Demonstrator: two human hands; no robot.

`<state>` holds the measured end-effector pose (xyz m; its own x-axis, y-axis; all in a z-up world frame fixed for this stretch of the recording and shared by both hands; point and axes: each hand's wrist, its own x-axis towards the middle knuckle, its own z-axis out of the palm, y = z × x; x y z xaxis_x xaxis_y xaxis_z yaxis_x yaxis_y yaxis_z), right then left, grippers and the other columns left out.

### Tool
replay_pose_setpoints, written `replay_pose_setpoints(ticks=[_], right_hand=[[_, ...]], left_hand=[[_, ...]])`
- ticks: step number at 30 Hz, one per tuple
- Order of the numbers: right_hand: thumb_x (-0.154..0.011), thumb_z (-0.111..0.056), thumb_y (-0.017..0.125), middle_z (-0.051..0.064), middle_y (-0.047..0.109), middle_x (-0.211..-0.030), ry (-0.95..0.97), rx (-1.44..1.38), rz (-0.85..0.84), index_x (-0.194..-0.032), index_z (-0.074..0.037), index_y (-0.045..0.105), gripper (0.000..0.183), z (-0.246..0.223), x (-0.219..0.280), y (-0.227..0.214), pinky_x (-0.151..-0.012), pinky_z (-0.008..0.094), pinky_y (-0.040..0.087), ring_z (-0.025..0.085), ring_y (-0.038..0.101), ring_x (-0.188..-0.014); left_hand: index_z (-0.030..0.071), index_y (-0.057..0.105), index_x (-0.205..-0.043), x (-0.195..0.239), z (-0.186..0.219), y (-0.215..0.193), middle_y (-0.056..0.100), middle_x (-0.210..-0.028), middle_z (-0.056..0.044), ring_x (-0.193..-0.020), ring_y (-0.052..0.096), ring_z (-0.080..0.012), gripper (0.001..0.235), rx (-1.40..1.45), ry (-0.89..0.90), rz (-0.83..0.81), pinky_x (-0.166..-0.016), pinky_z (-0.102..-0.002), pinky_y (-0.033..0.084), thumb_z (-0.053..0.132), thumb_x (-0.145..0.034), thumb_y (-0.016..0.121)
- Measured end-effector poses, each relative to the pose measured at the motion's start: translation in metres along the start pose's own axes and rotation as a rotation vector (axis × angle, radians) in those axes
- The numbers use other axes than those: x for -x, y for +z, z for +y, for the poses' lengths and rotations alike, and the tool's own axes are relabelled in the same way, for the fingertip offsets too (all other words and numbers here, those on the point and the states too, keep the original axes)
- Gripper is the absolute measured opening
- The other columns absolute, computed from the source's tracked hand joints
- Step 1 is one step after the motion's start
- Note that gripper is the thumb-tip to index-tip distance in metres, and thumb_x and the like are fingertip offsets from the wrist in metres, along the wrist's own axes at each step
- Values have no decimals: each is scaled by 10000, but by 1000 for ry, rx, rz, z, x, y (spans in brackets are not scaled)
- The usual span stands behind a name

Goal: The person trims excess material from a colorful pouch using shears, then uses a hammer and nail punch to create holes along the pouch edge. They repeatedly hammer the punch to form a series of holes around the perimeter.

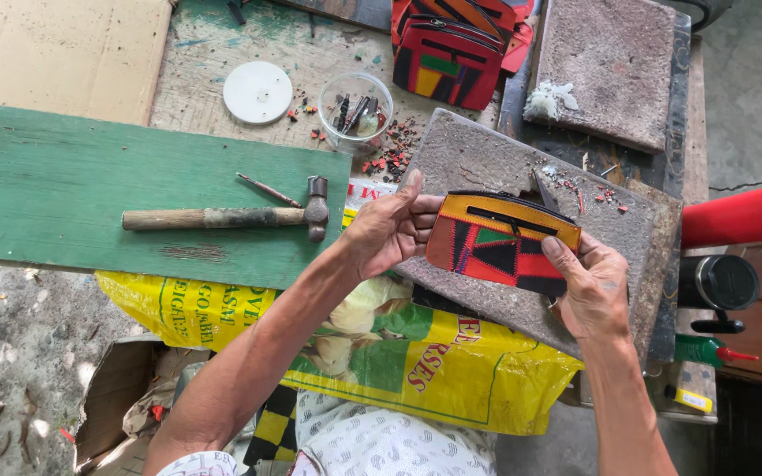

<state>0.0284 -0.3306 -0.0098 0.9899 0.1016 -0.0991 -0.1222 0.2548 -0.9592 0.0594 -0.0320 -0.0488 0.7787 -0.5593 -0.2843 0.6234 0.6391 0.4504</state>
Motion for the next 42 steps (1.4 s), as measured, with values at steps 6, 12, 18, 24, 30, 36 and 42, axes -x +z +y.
replay_pose_setpoints(ticks=[6,12,18,24,30,36,42], right_hand=[[-937,-73,753,131,741,-1148,31,22,-11,-1229,81,679,338,0,-10,8,-906,286,569,146,698,-974],[-935,-111,733,135,754,-1100,304,-12,-150,-1220,62,682,337,-1,-27,-4,-844,311,585,176,719,-923],[-1026,-250,556,215,739,-1064,328,-314,-247,-1321,60,563,428,-47,-25,-3,-768,397,626,266,762,-887],[-829,59,641,170,542,-1257,-410,646,-209,-1381,45,505,569,-59,2,43,-912,336,609,239,644,-1022],[-927,30,749,84,756,-1051,-315,365,-100,-1113,17,741,187,-41,-4,35,-870,269,591,139,695,-937],[-921,-7,756,131,764,-1096,-97,20,-91,-1191,63,716,282,-3,-8,18,-875,291,588,152,716,-948],[-935,-15,734,156,761,-1116,-23,-47,-109,-1207,88,695,293,-2,-6,19,-896,316,603,166,727,-958]], left_hand=[[-90,610,-1272,12,12,7,746,-1133,-166,-960,749,-215,563,-189,71,15,-830,-377,612,396,-993,660],[-76,662,-1236,16,28,15,787,-1055,-143,-900,756,-154,528,-699,228,136,-806,-312,628,116,-784,857],[-68,685,-1203,14,50,6,785,-1029,-130,-862,754,-154,488,-622,199,145,-779,-325,638,62,-767,860],[-44,630,-1248,9,51,-1,753,-1092,-171,-895,762,-186,519,-497,57,190,-751,-350,657,1,-772,834],[24,617,-1357,21,39,15,729,-1220,-112,-1061,715,-156,516,-551,-117,57,-864,-331,609,297,-921,640],[-62,600,-1358,45,33,18,727,-1237,-122,-1130,695,-186,618,-337,35,-47,-977,-356,573,379,-939,711],[-42,633,-1343,48,30,19,730,-1218,-88,-1081,692,-132,640,-542,146,-110,-967,-306,565,19,-750,867]])
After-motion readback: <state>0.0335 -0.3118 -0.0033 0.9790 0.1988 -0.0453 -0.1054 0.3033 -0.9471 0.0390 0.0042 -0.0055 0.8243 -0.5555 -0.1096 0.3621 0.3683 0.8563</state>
